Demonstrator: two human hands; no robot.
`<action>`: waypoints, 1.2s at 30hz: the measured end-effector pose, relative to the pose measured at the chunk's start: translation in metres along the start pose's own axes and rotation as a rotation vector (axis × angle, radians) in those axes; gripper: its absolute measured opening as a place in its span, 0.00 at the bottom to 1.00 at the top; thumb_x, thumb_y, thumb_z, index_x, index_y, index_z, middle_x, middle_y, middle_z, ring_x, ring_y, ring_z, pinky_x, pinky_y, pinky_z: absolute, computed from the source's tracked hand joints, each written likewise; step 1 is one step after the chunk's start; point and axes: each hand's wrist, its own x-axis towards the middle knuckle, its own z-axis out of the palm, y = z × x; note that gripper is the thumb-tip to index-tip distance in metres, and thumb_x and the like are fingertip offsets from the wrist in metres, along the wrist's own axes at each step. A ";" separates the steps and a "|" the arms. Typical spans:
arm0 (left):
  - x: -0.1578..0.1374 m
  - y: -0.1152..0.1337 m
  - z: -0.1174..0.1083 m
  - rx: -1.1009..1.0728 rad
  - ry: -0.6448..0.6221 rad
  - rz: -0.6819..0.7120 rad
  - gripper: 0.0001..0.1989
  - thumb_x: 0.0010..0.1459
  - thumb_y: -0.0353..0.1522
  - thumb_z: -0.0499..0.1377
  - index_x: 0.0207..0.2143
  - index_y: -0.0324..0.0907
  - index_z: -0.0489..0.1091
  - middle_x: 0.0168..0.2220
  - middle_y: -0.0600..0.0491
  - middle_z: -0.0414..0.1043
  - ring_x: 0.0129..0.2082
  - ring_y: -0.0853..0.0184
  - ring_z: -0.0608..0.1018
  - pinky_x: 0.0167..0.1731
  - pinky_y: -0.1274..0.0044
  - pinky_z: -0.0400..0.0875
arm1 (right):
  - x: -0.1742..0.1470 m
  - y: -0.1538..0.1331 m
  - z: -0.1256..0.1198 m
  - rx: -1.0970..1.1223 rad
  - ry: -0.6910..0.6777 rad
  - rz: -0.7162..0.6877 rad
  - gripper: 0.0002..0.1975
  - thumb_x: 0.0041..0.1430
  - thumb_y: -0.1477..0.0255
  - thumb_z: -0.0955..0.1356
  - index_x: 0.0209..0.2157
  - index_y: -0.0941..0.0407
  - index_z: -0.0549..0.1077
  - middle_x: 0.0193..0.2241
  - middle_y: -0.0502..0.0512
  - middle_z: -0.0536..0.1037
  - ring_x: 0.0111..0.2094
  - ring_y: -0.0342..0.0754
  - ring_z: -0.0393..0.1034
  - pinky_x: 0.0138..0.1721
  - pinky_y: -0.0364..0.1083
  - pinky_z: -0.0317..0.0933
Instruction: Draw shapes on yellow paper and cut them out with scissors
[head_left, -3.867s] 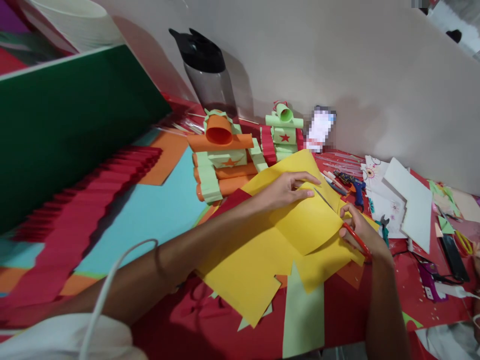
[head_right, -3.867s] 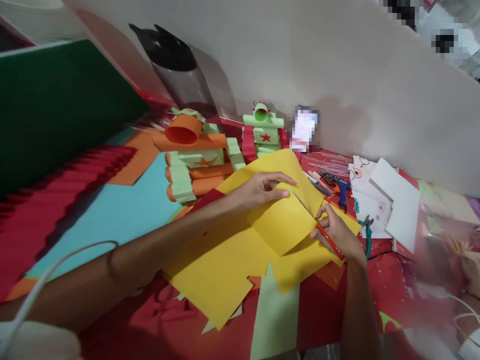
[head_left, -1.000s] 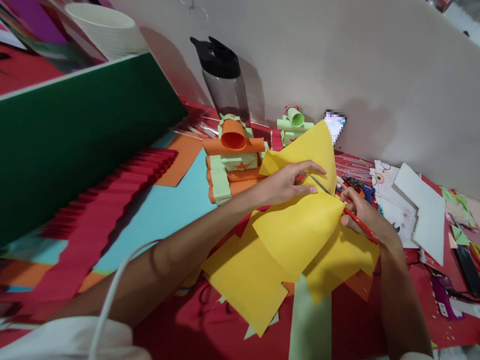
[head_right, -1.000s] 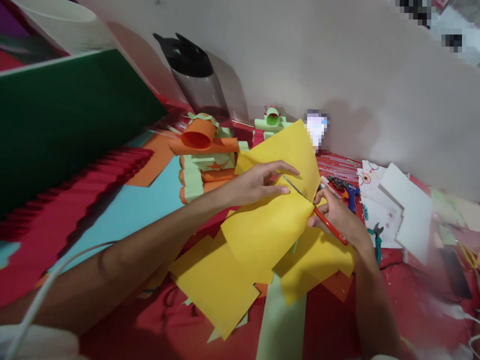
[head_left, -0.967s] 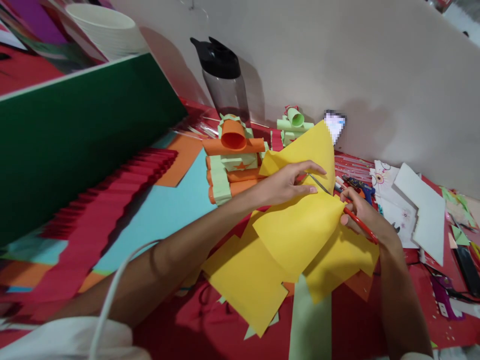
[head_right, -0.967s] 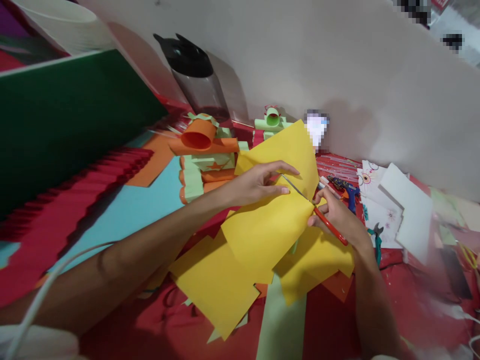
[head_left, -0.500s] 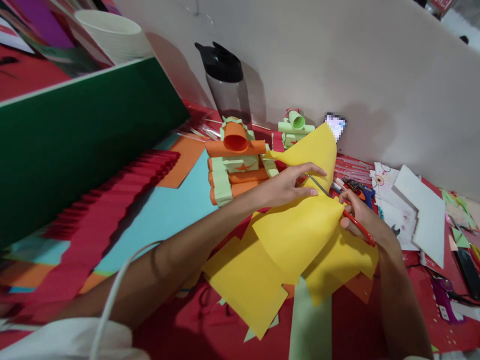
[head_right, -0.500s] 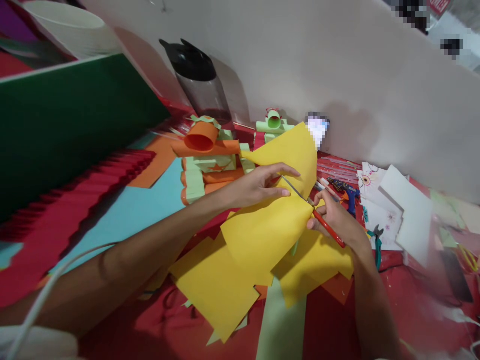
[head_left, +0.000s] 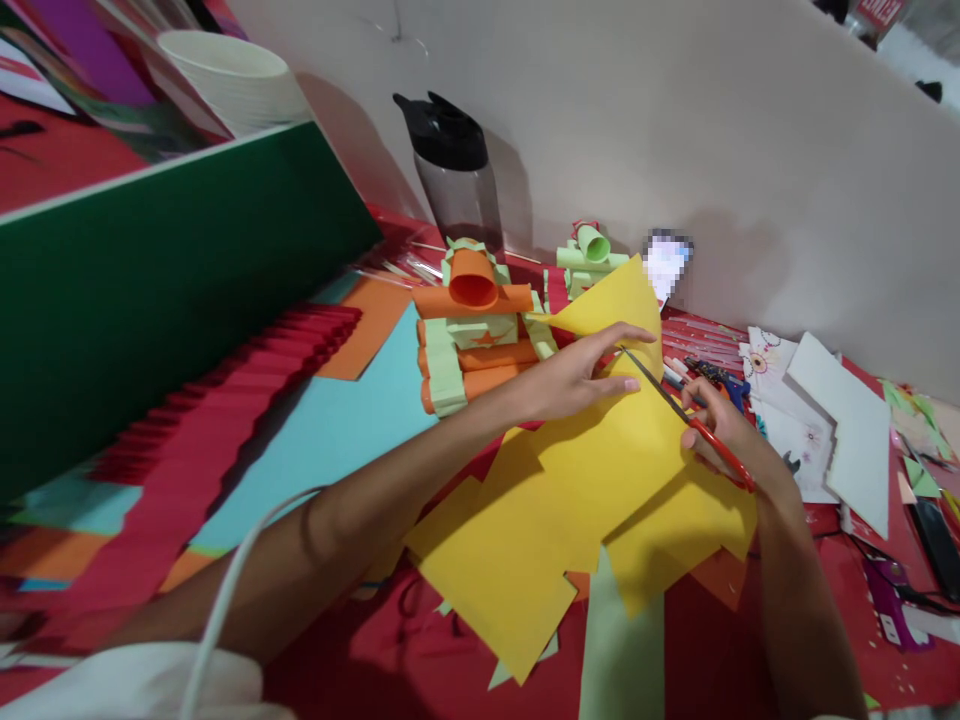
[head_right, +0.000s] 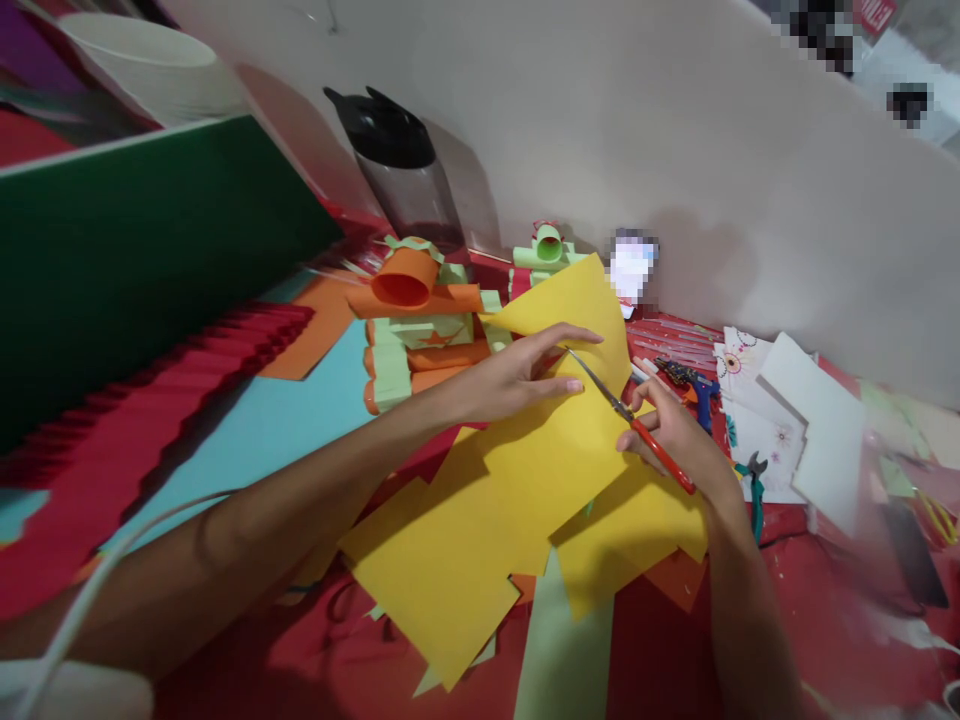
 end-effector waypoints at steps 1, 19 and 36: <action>-0.002 0.003 -0.002 0.032 -0.029 -0.003 0.31 0.68 0.44 0.60 0.70 0.46 0.62 0.54 0.47 0.76 0.42 0.62 0.77 0.43 0.73 0.70 | -0.002 0.000 -0.003 -0.005 0.014 0.002 0.31 0.51 0.53 0.78 0.42 0.48 0.55 0.20 0.36 0.65 0.15 0.40 0.53 0.17 0.40 0.47; -0.017 0.028 -0.043 0.390 -0.068 0.031 0.33 0.70 0.52 0.57 0.72 0.52 0.62 0.63 0.45 0.73 0.53 0.54 0.78 0.53 0.69 0.70 | -0.020 0.009 -0.036 -0.079 -0.060 -0.002 0.28 0.53 0.52 0.75 0.43 0.49 0.57 0.21 0.38 0.61 0.17 0.40 0.55 0.20 0.40 0.47; -0.007 0.024 -0.028 0.083 -0.062 -0.060 0.24 0.64 0.48 0.65 0.57 0.48 0.77 0.57 0.48 0.79 0.46 0.59 0.80 0.40 0.73 0.73 | -0.025 0.009 -0.039 -0.126 -0.156 -0.001 0.34 0.51 0.44 0.76 0.44 0.50 0.58 0.24 0.39 0.66 0.19 0.38 0.51 0.21 0.40 0.44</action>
